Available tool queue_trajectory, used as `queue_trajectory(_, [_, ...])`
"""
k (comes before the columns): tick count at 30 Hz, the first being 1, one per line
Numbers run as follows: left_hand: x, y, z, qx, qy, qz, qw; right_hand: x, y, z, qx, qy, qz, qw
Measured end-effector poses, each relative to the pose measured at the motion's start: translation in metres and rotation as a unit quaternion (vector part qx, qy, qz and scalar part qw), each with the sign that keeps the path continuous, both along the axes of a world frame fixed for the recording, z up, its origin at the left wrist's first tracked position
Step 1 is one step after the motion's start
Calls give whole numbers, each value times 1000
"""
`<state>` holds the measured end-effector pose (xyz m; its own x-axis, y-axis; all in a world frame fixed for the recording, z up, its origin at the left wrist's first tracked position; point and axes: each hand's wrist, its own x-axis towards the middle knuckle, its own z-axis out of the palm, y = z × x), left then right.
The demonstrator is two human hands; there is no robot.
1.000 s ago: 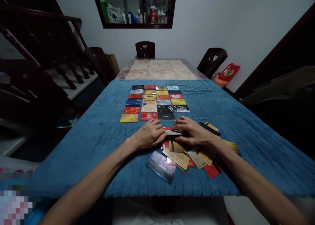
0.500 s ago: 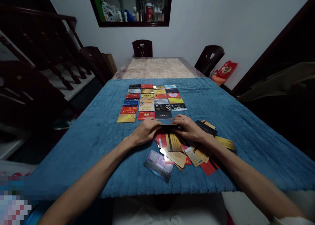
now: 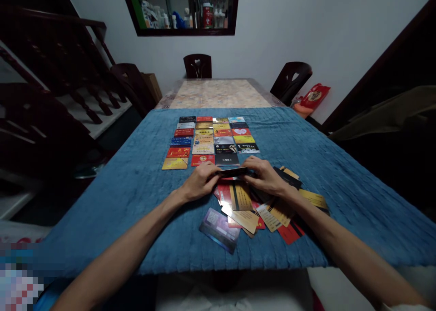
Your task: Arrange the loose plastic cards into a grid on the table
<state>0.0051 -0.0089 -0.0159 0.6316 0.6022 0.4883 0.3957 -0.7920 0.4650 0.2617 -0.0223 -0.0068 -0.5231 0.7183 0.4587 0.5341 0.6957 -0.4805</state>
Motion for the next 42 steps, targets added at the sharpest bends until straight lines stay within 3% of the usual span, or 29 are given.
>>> queue_trajectory(16, [9, -10, 7, 5, 30, -26, 999, -10, -7, -2, 37, 119, -56, 991])
queue_trajectory(23, [9, -13, 11, 5, -48, 6, 999, -14, -8, 3, 105, 99, -57, 988])
queue_trajectory(28, [9, -14, 13, 6, -101, 22, 995, -16, -9, 5, 109, 58, -49, 991])
queue_trajectory(36, [12, -14, 10, 8, -112, 42, 993, -22, -4, 0, 139, 12, -32, 990])
queue_trajectory(42, [9, -13, 7, -35, -92, 72, 993, -18, -7, 0, 137, -22, -34, 990])
